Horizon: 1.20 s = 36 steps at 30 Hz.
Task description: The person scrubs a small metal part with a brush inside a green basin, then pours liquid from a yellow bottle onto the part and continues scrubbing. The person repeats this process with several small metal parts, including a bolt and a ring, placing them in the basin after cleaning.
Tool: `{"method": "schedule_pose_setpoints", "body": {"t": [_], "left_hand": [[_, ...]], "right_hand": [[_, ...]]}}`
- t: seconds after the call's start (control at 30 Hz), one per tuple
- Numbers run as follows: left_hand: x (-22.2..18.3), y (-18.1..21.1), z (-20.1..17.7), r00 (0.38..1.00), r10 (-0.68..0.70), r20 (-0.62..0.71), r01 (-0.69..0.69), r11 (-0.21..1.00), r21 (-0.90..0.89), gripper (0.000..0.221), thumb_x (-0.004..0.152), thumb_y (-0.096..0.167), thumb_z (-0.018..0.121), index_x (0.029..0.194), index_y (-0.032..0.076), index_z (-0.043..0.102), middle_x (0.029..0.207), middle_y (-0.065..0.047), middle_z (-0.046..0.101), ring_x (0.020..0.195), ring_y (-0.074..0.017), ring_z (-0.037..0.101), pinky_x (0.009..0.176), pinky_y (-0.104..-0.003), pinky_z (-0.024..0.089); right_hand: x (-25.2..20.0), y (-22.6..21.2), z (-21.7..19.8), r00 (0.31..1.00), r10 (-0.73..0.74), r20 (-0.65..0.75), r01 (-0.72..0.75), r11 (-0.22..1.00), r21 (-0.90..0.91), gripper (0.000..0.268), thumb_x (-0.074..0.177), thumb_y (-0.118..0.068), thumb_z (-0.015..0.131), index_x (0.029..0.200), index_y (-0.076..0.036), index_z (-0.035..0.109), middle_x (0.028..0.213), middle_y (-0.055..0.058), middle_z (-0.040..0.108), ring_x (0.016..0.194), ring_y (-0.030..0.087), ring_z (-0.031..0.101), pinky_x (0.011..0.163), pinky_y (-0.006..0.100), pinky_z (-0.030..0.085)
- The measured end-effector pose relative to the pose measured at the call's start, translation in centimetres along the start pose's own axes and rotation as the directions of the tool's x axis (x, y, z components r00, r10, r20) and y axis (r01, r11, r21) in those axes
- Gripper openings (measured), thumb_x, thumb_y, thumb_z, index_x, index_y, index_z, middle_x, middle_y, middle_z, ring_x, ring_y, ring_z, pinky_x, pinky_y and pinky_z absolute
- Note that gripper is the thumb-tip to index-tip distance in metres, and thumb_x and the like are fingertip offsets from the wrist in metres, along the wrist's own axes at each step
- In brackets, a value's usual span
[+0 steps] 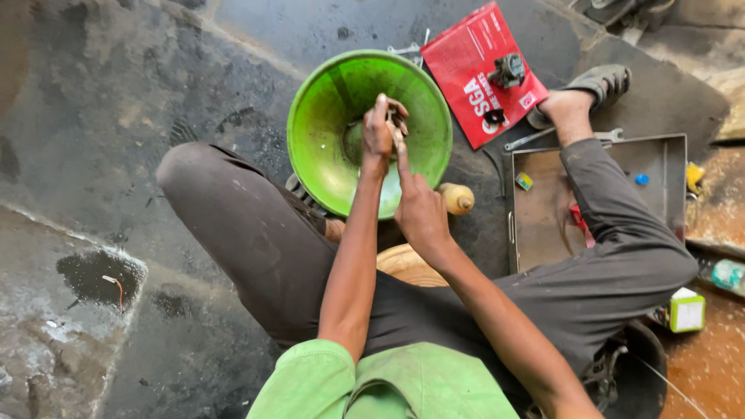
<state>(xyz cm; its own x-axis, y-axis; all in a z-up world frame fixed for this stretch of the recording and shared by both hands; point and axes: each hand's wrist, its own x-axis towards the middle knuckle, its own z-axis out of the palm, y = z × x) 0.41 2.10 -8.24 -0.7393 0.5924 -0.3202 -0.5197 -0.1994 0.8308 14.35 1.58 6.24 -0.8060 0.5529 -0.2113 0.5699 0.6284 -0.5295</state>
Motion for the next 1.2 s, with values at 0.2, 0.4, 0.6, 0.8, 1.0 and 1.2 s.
{"method": "schedule_pose_setpoints", "body": {"t": [0.2, 0.4, 0.6, 0.8, 1.0, 1.2], "left_hand": [[-0.3, -0.9, 0.4, 0.993, -0.12, 0.01, 0.12, 0.993, -0.003, 0.055, 0.107, 0.043, 0.031, 0.083, 0.007, 0.066, 0.06, -0.009, 0.06, 0.049, -0.016, 0.054, 0.048, -0.03, 0.045], [-0.2, -1.4, -3.0, 0.998, 0.029, -0.05, -0.032, 0.998, -0.048, 0.062, 0.112, 0.045, 0.032, 0.084, 0.002, 0.067, 0.063, -0.006, 0.054, 0.055, -0.0168, 0.059, 0.054, -0.03, 0.048], [1.7, -0.9, -2.6, 0.999, -0.05, -0.013, 0.046, 0.973, -0.225, 0.059, 0.11, 0.049, 0.033, 0.086, 0.004, 0.062, 0.069, -0.007, 0.059, 0.052, -0.0194, 0.057, 0.05, -0.032, 0.047], [2.1, 3.9, -3.9, 0.975, -0.222, 0.008, 0.189, 0.811, -0.553, 0.066, 0.099, 0.064, 0.032, 0.082, 0.007, 0.063, 0.057, -0.009, 0.058, 0.044, -0.0255, 0.057, 0.038, -0.04, 0.049], [0.7, 5.3, -4.7, 0.98, -0.109, 0.164, 0.196, 0.65, -0.734, 0.045, 0.111, 0.045, 0.044, 0.103, 0.005, 0.061, 0.088, -0.011, 0.064, 0.078, -0.027, 0.065, 0.065, -0.043, 0.055], [0.6, 4.8, -4.4, 0.969, -0.035, 0.243, 0.207, 0.648, -0.733, 0.057, 0.105, 0.052, 0.043, 0.14, 0.009, 0.053, 0.088, -0.009, 0.065, 0.089, -0.0247, 0.07, 0.089, -0.05, 0.062]], "right_hand": [[-0.5, 0.0, -0.8, 0.997, -0.075, -0.025, 0.074, 0.997, -0.02, 0.1, 0.077, 0.006, 0.061, 0.165, -0.013, 0.019, 0.091, 0.025, 0.064, 0.081, 0.047, 0.065, 0.073, 0.057, 0.051], [-1.3, -1.9, 0.6, 0.996, -0.035, 0.087, 0.039, 0.999, -0.039, 0.102, 0.078, 0.003, 0.064, 0.166, -0.015, 0.015, 0.092, 0.024, 0.064, 0.079, 0.046, 0.066, 0.068, 0.056, 0.052], [0.7, -1.7, -0.1, 0.985, -0.168, 0.03, 0.17, 0.982, -0.084, 0.104, 0.076, 0.003, 0.067, 0.165, -0.015, 0.016, 0.092, 0.022, 0.064, 0.08, 0.044, 0.065, 0.07, 0.054, 0.052], [-1.8, 1.8, 0.5, 0.959, -0.125, 0.253, 0.154, 0.983, -0.098, 0.11, 0.065, 0.004, 0.067, 0.162, -0.016, 0.018, 0.095, 0.027, 0.064, 0.076, 0.046, 0.065, 0.064, 0.055, 0.052], [3.6, 12.9, 6.5, 0.969, -0.005, 0.248, 0.067, 0.968, -0.24, 0.094, 0.081, 0.001, 0.061, 0.165, -0.015, 0.023, 0.094, 0.026, 0.068, 0.083, 0.046, 0.068, 0.07, 0.056, 0.053], [10.2, 17.7, 17.4, 0.921, 0.152, 0.358, -0.009, 0.928, -0.372, 0.088, 0.085, -0.003, 0.06, 0.163, -0.01, 0.022, 0.089, 0.025, 0.071, 0.079, 0.044, 0.071, 0.071, 0.056, 0.055]]}}
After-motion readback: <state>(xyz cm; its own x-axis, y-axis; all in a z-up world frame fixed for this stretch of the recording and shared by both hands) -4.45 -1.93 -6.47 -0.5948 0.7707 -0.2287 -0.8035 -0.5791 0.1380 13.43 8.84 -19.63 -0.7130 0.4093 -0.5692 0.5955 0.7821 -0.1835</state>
